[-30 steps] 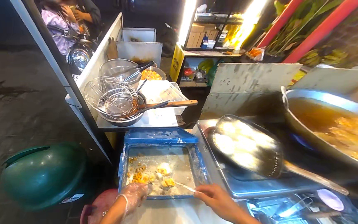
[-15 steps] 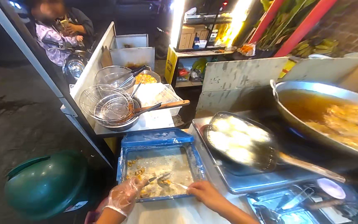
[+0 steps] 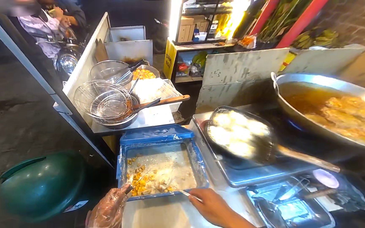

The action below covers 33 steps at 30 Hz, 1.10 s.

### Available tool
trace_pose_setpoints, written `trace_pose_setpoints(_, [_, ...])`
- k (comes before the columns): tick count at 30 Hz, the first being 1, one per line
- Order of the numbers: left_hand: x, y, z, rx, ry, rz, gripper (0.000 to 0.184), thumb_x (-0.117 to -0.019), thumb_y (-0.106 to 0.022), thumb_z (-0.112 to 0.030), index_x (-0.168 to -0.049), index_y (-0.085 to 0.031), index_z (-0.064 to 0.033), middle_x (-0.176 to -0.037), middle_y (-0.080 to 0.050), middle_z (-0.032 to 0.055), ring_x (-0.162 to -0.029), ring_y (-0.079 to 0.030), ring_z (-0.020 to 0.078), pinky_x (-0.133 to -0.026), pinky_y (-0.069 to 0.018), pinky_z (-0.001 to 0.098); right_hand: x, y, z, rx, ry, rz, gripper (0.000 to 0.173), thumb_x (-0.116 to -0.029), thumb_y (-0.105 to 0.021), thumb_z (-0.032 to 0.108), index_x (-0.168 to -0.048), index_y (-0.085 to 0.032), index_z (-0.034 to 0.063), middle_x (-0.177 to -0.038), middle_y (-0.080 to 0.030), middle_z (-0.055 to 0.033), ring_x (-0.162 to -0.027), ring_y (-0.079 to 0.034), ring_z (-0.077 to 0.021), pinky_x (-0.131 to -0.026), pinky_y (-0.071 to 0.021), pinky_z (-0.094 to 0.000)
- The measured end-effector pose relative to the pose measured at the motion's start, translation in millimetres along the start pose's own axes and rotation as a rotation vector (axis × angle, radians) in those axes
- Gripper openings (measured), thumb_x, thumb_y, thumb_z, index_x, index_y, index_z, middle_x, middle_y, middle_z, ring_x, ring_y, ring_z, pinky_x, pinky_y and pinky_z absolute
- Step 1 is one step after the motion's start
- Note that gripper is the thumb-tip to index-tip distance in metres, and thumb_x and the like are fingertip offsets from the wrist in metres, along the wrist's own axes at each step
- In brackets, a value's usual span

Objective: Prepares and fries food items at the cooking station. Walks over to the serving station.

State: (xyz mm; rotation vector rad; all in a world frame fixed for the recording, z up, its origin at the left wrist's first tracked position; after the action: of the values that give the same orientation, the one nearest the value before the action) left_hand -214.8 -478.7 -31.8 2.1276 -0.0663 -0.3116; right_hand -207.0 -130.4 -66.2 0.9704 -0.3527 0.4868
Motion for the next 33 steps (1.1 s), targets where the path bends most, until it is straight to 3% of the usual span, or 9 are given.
trace_pose_setpoints(4, [-2.2,1.2,-3.1,0.035,0.005,0.01,0.039,-0.1009,-0.056,-0.03,-0.139,-0.067,-0.0266,-0.118,-0.073,0.0082,-0.103,-0.072,0.0242,-0.088,-0.0601,0.0463,2.3,14.2,5.1,0.059,0.007,0.07,0.043,-0.1061,-0.041,0.04,-0.112,-0.073,0.011,-0.099,-0.073,-0.011,-0.098,-0.07,-0.0279,-0.087,-0.0547,-0.0541])
trace_pose_setpoints(7, [-2.1,6.8,-3.8,0.06,0.026,0.001,0.04,-0.1015,-0.055,-0.031,-0.139,-0.066,-0.0235,-0.118,-0.073,0.0081,-0.104,-0.072,0.0237,-0.09,-0.0593,0.0468,-0.1,32.6,-3.9,-0.133,0.008,0.084,0.037,-0.1056,-0.05,0.035,-0.101,-0.075,0.0084,-0.08,-0.067,-0.0071,-0.072,-0.063,-0.0194,-0.07,-0.0525,-0.0443])
trace_pose_setpoints(9, [-0.9,10.1,-3.6,0.077,0.051,0.002,0.041,-0.101,-0.055,-0.03,-0.139,-0.066,-0.0195,-0.119,-0.073,0.0093,-0.106,-0.072,0.0251,-0.092,-0.0584,0.0483,4.7,45.2,-8.0,-0.323,-0.009,0.098,0.031,-0.1043,-0.055,0.033,-0.097,-0.076,0.0119,-0.066,-0.057,0.0011,-0.055,-0.049,-0.0102,-0.056,-0.0433,-0.0333])
trace_pose_setpoints(11, [0.5,11.4,-1.7,0.116,0.132,0.034,0.041,-0.1024,-0.056,-0.032,-0.14,-0.064,-0.0181,-0.125,-0.072,0.0095,-0.113,-0.07,0.0263,-0.098,-0.0554,0.0507,12.2,62.0,-1.3,-0.492,0.023,0.077,0.026,-0.102,-0.058,0.03,-0.095,-0.078,0.0149,-0.059,-0.051,0.0061,-0.048,-0.04,-0.0054,-0.049,-0.0363,-0.0271])
trace_pose_setpoints(17, [1.4,-0.2,9.6,0.19,0.353,0.06,0.043,-0.102,-0.056,-0.038,-0.14,-0.064,-0.0204,-0.131,-0.07,0.0073,-0.121,-0.067,0.0244,-0.107,-0.0491,0.0527,23.2,109.5,39.0,-0.645,0.226,-0.095,0.023,-0.1025,-0.06,0.029,-0.1,-0.077,0.0142,-0.064,-0.056,0.0058,-0.049,-0.04,-0.0031,-0.046,-0.0341,-0.0217])
trace_pose_setpoints(21, [-1.3,-6.2,9.1,0.233,0.495,0.154,0.044,-0.0994,-0.063,-0.041,-0.139,-0.066,-0.0207,-0.129,-0.071,0.0069,-0.12,-0.067,0.0241,-0.107,-0.0489,0.0522,8.5,94.7,33.2,-0.596,0.192,-0.142,0.024,-0.1028,-0.06,0.029,-0.102,-0.077,0.0127,-0.069,-0.061,0.0048,-0.052,-0.045,-0.0042,-0.05,-0.0394,-0.0234])
trace_pose_setpoints(25, [-1.8,-17.9,-4.0,0.374,0.602,0.174,0.049,-0.1024,-0.062,-0.036,-0.145,-0.059,-0.0116,-0.138,-0.065,0.0129,-0.128,-0.061,0.0252,-0.114,-0.0439,0.0467,-8.3,66.5,16.8,-0.449,0.089,-0.119,0.026,-0.1029,-0.058,0.03,-0.104,-0.076,0.0112,-0.072,-0.065,0.0024,-0.058,-0.054,-0.0068,-0.057,-0.0475,-0.0276])
trace_pose_setpoints(30, [0.1,-54.3,-49.4,0.496,0.575,0.208,0.05,-0.1065,-0.054,-0.027,-0.151,-0.048,-0.0053,-0.145,-0.057,0.0194,-0.134,-0.056,0.0297,-0.116,-0.0413,0.0462,-16.5,49.7,16.1,-0.498,0.09,-0.058,0.026,-0.1031,-0.058,0.029,-0.107,-0.076,0.0099,-0.073,-0.065,0.0023,-0.058,-0.053,-0.007,-0.058,-0.047,-0.028])
trace_pose_setpoints(33, [-4.0,-62.2,-81.0,0.34,0.502,0.226,0.051,-0.1081,-0.05,-0.024,-0.153,-0.044,-0.0014,-0.149,-0.054,0.023,-0.138,-0.053,0.0353,-0.119,-0.0382,0.048,-19.3,51.3,15.7,-0.497,0.096,-0.045,0.028,-0.1038,-0.056,0.029,-0.109,-0.075,0.0098,-0.075,-0.066,0.001,-0.06,-0.056,-0.008,-0.06,-0.049,-0.0295])
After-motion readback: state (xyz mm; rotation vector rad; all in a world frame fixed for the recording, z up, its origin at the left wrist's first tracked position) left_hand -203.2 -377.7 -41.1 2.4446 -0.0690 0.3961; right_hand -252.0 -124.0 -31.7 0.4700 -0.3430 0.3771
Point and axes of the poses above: each hand's wrist, its own x-axis away from the middle knuckle, its own y-axis out of the back of the hand, z = x × y, the point moved 9 cm from there along -x, towards the middle knuckle
